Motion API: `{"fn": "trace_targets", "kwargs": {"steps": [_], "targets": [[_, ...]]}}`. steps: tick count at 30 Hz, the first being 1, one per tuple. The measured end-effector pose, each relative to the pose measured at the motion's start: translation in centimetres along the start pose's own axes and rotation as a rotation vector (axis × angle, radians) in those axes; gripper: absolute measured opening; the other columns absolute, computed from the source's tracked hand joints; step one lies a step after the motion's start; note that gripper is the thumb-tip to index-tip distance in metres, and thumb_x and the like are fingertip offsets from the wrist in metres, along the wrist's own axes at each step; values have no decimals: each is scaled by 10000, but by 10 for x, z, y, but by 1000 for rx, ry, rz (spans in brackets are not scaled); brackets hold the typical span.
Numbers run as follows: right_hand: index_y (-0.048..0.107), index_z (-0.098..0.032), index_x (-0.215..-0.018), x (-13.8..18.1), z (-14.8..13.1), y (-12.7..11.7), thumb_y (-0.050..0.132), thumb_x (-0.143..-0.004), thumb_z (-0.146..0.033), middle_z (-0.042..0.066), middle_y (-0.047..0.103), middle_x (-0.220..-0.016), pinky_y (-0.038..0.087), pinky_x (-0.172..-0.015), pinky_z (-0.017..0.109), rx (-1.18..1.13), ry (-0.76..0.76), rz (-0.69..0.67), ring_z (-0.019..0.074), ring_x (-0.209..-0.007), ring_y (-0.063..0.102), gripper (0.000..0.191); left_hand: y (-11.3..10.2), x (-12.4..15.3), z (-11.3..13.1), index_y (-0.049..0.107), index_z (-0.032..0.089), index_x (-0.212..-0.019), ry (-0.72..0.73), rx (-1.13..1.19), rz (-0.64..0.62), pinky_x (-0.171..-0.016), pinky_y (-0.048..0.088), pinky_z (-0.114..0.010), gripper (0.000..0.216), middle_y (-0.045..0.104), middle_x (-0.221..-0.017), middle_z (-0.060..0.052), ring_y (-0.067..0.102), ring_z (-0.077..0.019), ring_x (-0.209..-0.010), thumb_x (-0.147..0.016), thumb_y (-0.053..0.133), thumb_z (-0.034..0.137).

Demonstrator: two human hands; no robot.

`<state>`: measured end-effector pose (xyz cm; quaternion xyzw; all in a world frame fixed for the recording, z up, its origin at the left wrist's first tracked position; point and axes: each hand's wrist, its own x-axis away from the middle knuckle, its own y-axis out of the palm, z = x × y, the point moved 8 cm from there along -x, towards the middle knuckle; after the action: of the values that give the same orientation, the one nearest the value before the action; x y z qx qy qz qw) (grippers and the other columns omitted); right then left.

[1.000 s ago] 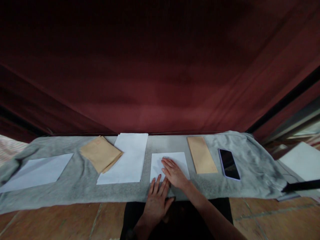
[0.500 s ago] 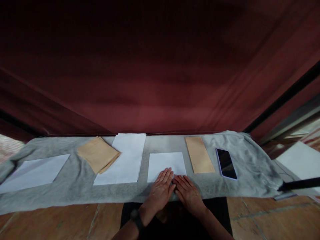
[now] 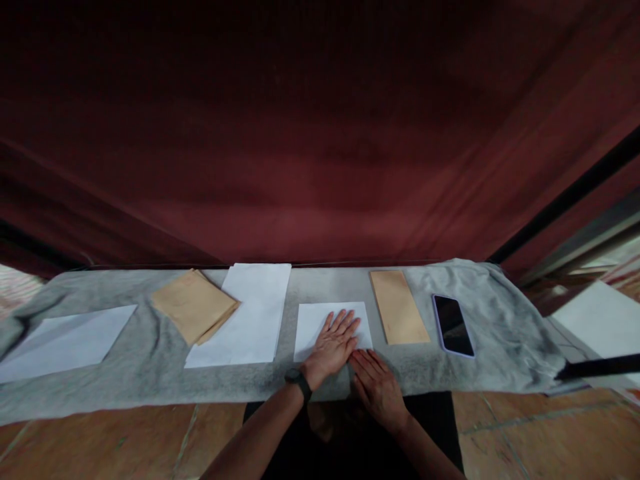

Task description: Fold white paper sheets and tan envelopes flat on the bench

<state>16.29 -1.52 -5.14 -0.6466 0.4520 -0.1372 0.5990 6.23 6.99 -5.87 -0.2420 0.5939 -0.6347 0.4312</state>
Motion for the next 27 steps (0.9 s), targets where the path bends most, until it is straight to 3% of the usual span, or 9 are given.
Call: {"fn": "trace_targets", "kwargs": {"steps": [11, 15, 20, 27], "targets": [[469, -215, -1486, 4, 2, 7, 444, -975, -179, 64, 570, -1457, 368, -1198, 439, 27, -14, 3, 202, -1337, 542, 513, 10, -24, -12, 409, 286, -1510, -53, -13, 14, -1235, 184, -536, 508, 356, -1617, -35, 295, -255, -1499, -1034, 366, 456], [384, -184, -1539, 4, 7, 11, 450, -1004, -275, 101, 516, -1501, 340, -1204, 483, 79, 83, 44, 259, -1391, 483, 546, 14, -25, -15, 395, 270, -1519, -82, -22, 1, -1240, 185, -527, 527, 346, -1622, -33, 279, -258, -1507, -1031, 361, 465], [278, -144, -1581, 2, 9, 13, 446, -1020, -413, 170, 339, -1598, 361, -1174, 519, 140, 215, 112, 333, -1450, 384, 645, 10, -10, -16, 383, 224, -1525, -87, -33, 25, -1251, 186, -476, 535, 374, -1607, -54, 287, -227, -1505, -1036, 344, 438], [194, -118, -1600, 2, 9, 16, 450, -1019, -432, 207, 280, -1613, 363, -1159, 552, 173, 271, 114, 372, -1440, 388, 708, -6, 22, -18, 401, 204, -1510, -125, -38, 35, -1243, 213, -460, 533, 363, -1610, -74, 289, -221, -1505, -1037, 357, 448]]}}
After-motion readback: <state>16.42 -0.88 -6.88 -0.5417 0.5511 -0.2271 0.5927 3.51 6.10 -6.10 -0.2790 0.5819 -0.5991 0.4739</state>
